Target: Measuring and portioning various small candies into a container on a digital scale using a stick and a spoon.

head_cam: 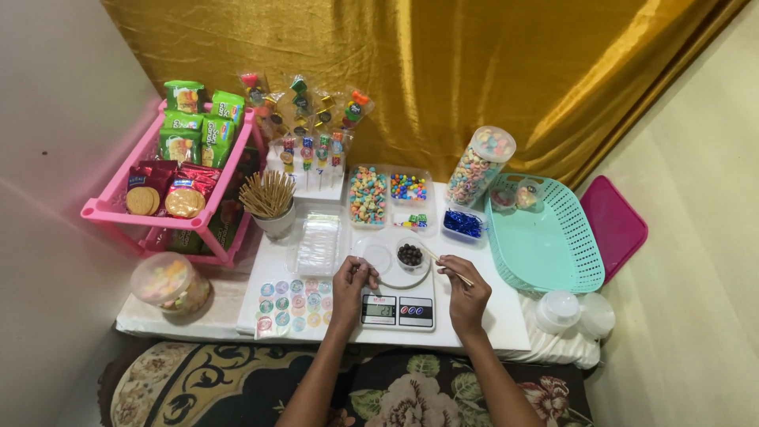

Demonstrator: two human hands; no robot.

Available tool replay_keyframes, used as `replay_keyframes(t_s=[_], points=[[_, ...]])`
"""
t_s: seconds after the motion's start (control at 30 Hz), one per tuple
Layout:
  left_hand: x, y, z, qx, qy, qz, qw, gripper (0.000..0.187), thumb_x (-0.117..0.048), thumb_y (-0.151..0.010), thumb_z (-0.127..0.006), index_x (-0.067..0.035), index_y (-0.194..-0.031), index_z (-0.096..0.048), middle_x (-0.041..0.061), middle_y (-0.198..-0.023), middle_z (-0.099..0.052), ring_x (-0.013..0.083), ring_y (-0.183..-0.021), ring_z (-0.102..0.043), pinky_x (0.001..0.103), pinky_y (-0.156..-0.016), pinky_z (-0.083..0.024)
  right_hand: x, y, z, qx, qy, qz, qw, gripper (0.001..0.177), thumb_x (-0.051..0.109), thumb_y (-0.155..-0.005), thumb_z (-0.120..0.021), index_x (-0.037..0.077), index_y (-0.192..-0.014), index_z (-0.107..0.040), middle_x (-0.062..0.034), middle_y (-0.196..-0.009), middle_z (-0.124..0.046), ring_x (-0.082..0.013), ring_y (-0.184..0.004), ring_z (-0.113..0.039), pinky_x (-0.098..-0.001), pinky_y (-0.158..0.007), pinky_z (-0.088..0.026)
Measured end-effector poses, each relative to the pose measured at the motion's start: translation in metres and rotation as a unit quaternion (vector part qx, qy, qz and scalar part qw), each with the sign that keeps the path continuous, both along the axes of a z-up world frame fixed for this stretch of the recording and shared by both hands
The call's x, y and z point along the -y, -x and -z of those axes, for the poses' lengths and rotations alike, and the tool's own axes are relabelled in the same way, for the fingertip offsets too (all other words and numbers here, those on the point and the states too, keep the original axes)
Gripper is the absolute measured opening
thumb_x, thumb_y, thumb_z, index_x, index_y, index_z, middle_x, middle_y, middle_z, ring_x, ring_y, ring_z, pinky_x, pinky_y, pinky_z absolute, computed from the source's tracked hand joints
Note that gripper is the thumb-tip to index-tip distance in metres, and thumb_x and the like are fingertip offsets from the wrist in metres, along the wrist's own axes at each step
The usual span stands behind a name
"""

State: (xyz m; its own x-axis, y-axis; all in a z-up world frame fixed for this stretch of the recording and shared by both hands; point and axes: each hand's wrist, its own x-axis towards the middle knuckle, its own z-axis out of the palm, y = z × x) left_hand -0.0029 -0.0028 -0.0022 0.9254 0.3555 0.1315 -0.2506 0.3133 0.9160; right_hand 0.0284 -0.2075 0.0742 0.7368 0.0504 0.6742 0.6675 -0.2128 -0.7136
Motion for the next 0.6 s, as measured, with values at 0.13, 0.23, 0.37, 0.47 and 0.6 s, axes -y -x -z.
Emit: replay_keyframes(t_s=[0.13,0.23,0.37,0.47,0.6], points=[[0.001,0.001,-0.001,0.002,0.009,-0.001,1.000,0.014,-0.018,-0.102,-0.054,-0.006,-0.095,-0.057,0.012,-0.081,-0.066,0.0151,-0.062,-0.064,0.029,-0.069,-0.052,0.003,-0.005,0.001,-0.021,-0.030,-0.021,0.999,0.018,0.002,-0.099,-0.058,-0.003,-0.098,-0.075,-0.0169,-0.098,-0.076,-0.0270,-0.088,-0.077,-0.0383,-0.077,-0.065],[0.002,0.004,0.003,0.008,0.005,0.001,1.000,0.013,-0.016,-0.103,-0.053,-0.006,-0.095,-0.056,0.012,-0.080,-0.066,0.0150,-0.062,-0.063,0.029,-0.069,-0.052,0.003,-0.004,0.009,-0.024,-0.038,-0.019,0.999,0.017,0.000,-0.099,-0.058,-0.005,-0.098,-0.075,-0.0188,-0.098,-0.075,-0.0288,-0.089,-0.077,-0.0399,-0.077,-0.065],[0.001,-0.001,0.000,0.009,0.007,-0.004,1.000,0.014,-0.016,-0.102,-0.054,-0.005,-0.095,-0.057,0.012,-0.079,-0.066,0.0151,-0.060,-0.063,0.029,-0.068,-0.052,0.001,-0.015,0.008,-0.036,-0.072,-0.015,0.997,0.018,0.001,-0.101,-0.057,-0.006,-0.100,-0.073,-0.0207,-0.103,-0.073,-0.0294,-0.093,-0.076,-0.0407,-0.081,-0.064],[0.001,0.004,-0.004,0.006,0.001,-0.001,1.000,0.014,-0.016,-0.102,-0.054,-0.005,-0.094,-0.057,0.013,-0.078,-0.066,0.0151,-0.060,-0.063,0.029,-0.067,-0.052,-0.003,-0.025,0.002,-0.042,-0.072,0.006,0.996,0.016,0.000,-0.101,-0.059,-0.007,-0.100,-0.073,-0.0213,-0.103,-0.073,-0.0298,-0.096,-0.075,-0.0407,-0.082,-0.064],[0.000,0.002,-0.006,-0.007,-0.012,0.003,1.000,0.016,-0.017,-0.102,-0.054,-0.005,-0.094,-0.059,0.013,-0.079,-0.066,0.0151,-0.060,-0.063,0.030,-0.067,-0.052,-0.007,-0.067,0.008,-0.047,-0.029,0.045,0.997,0.010,-0.005,-0.096,-0.067,-0.003,-0.098,-0.077,-0.0176,-0.100,-0.074,-0.0272,-0.096,-0.074,-0.0385,-0.082,-0.063]])
